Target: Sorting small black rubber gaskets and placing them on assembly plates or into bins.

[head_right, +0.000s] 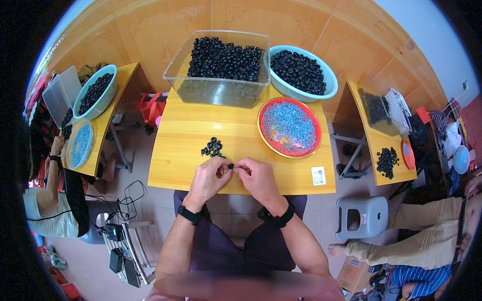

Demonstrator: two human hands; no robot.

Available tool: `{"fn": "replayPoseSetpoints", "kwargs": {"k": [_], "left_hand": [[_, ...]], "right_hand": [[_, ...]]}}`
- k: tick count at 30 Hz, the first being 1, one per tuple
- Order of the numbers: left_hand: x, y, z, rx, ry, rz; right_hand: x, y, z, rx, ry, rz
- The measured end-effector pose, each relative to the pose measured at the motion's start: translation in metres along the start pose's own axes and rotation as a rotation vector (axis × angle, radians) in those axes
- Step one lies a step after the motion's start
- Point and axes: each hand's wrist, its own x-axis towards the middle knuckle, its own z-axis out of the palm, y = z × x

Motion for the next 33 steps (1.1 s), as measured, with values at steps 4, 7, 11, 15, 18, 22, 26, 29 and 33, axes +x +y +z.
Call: {"fn": "replayPoseSetpoints", "kwargs": {"k": [4,7,11,15,18,22,26,29,33], "left_hand": [[0.001,0.004,-0.002,-0.022,-0.010,-0.018],[-0.001,0.002,-0.003,-0.058,-0.016,0.001],[-0.002,0.004,-0.005,-0.093,-0.032,-0.017],[-0.001,0.004,-0.006,-0.145,-0.031,-0.052],[-0.001,0.000,-0.006,-0.179,-0.001,-0.086],[-0.001,-0.013,0.003,-0.276,0.392,-0.118],[0.000,-0.014,0.002,-0.411,0.589,-0.188],[0.001,-0.015,0.002,-0.396,0.564,-0.198],[0.002,-0.019,0.006,-0.496,0.459,-0.202]], "right_hand": [[0.002,-0.008,-0.001,-0.034,-0.052,0.041],[0.005,-0.008,0.000,0.021,-0.065,0.093],[0.009,0.001,0.001,0.001,-0.067,0.011],[0.016,0.004,0.001,0.146,-0.078,0.115],[0.022,0.000,0.000,0.283,-0.125,0.146],[0.034,-0.006,0.001,-0.001,-0.025,0.053],[0.044,-0.007,0.012,-0.425,-0.085,-0.140],[0.042,-0.016,0.019,-0.500,-0.113,-0.088],[0.040,-0.016,0.023,-0.617,-0.119,-0.121]]}}
